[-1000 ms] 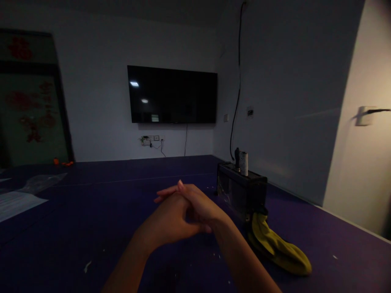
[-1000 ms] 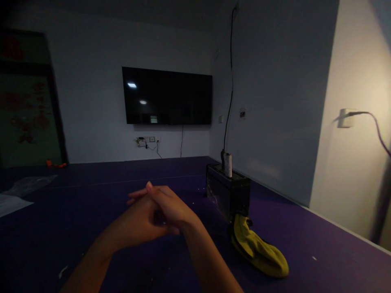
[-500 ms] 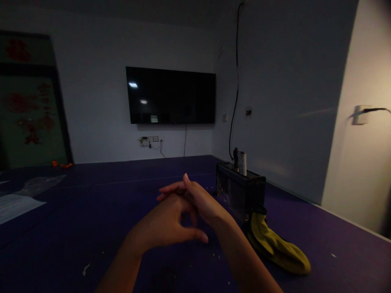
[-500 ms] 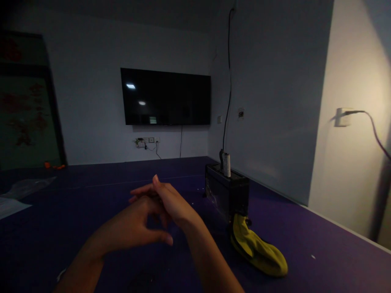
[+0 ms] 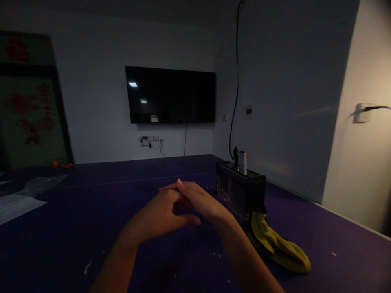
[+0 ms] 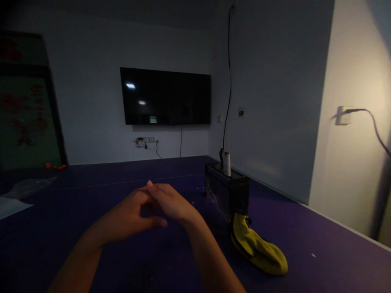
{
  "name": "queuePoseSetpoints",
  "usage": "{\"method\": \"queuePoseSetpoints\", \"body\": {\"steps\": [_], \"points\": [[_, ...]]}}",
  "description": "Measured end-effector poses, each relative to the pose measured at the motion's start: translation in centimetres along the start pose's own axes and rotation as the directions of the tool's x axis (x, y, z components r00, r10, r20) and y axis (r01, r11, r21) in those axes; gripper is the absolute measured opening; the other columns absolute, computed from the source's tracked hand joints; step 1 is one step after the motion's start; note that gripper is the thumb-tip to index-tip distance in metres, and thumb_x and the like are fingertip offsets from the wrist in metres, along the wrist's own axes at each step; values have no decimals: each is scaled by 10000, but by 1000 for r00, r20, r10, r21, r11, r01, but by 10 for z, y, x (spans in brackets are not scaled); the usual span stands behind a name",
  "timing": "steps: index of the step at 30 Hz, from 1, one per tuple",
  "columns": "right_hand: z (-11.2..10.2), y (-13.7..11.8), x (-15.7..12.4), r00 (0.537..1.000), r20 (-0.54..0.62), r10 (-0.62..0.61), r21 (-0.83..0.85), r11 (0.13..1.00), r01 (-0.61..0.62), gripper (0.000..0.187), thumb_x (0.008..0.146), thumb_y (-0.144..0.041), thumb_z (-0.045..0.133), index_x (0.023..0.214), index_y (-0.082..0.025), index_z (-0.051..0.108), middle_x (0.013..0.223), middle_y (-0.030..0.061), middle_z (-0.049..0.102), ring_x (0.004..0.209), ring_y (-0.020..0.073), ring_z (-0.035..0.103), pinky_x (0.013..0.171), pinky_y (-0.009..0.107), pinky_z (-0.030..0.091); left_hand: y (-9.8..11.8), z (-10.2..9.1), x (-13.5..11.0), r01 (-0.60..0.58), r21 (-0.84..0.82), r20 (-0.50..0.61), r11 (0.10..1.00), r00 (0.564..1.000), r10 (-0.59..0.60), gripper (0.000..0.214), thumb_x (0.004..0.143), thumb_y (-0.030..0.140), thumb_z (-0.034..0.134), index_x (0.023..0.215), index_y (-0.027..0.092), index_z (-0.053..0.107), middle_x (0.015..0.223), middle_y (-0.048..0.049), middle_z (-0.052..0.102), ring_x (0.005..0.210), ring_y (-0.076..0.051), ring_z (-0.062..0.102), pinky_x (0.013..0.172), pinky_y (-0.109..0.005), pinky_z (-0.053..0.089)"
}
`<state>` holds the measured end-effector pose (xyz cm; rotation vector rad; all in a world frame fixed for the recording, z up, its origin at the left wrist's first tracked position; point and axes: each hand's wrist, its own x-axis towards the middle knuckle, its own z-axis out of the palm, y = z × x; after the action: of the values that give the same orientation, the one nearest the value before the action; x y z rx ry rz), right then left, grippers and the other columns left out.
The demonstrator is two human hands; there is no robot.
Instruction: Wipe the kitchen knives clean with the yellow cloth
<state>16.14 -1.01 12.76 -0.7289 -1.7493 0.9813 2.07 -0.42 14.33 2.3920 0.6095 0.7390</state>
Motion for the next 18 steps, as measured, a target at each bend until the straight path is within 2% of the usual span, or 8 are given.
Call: {"method": "queuePoseSetpoints", "body": {"steps": [3,5,8,10,13,16,17,18], "points": [[-12,1,-1,996,-42,-79,-105,992,74,441,853,-529,420,985,-187,665,780,36,651,749,160,588,651,285,434,-7,-15,0,-28,42,-55,999,998,30,240,693,377,656,876,222,662,871,-10,675,781,-166,615,699,-280,474],[-25,1,-3,979,-178,-96,-205,977,58,404,836,-510,461,978,-191,663,873,57,668,849,188,596,704,314,442,-12,-29,-3,-15,115,-200,993,979,38,215,714,392,623,855,237,673,872,-13,680,781,-173,621,697,-287,479],[-50,-1,-8,863,-477,-165,-308,951,11,379,781,-496,534,912,-170,675,882,84,679,842,212,606,696,333,451,-23,-51,-11,11,151,-492,989,868,65,219,701,416,611,814,245,686,849,-22,686,783,-189,625,711,-314,487],[-70,-1,-14,705,-670,-231,-331,944,-6,368,734,-483,583,863,-152,678,835,92,683,794,223,615,670,337,458,-31,-65,-17,-22,116,-661,993,745,93,197,671,410,633,757,241,688,843,-23,687,815,-195,623,756,-331,486],[-98,4,-27,349,-851,-392,-437,898,-57,363,698,-454,615,830,-122,678,762,92,674,726,226,621,655,339,464,-44,-80,-25,-58,3,-864,998,503,32,171,590,344,708,701,217,680,796,-14,686,777,-176,619,764,-317,485],[-120,13,-41,25,-834,-551,-540,807,-241,395,736,-440,570,897,-93,668,789,113,666,724,234,624,670,353,472,-56,-91,-27,-143,-155,-957,978,266,-113,227,503,285,748,683,171,669,673,-3,664,632,-139,599,616,-247,478],[-125,17,-45,-48,-808,-588,-546,776,-314,421,754,-444,543,940,-84,657,839,131,663,763,246,622,693,368,472,-59,-93,-27,-179,-192,-966,965,210,-154,231,498,278,741,680,160,663,654,-2,657,598,-131,591,564,-228,463],[-130,22,-48,-88,-791,-605,-544,762,-350,463,755,-452,536,996,-69,636,922,159,650,845,270,607,746,396,459,-62,-95,-27,-204,-231,-965,951,176,-196,226,502,278,727,676,151,657,649,-3,654,575,-127,587,521,-216,446]]}}
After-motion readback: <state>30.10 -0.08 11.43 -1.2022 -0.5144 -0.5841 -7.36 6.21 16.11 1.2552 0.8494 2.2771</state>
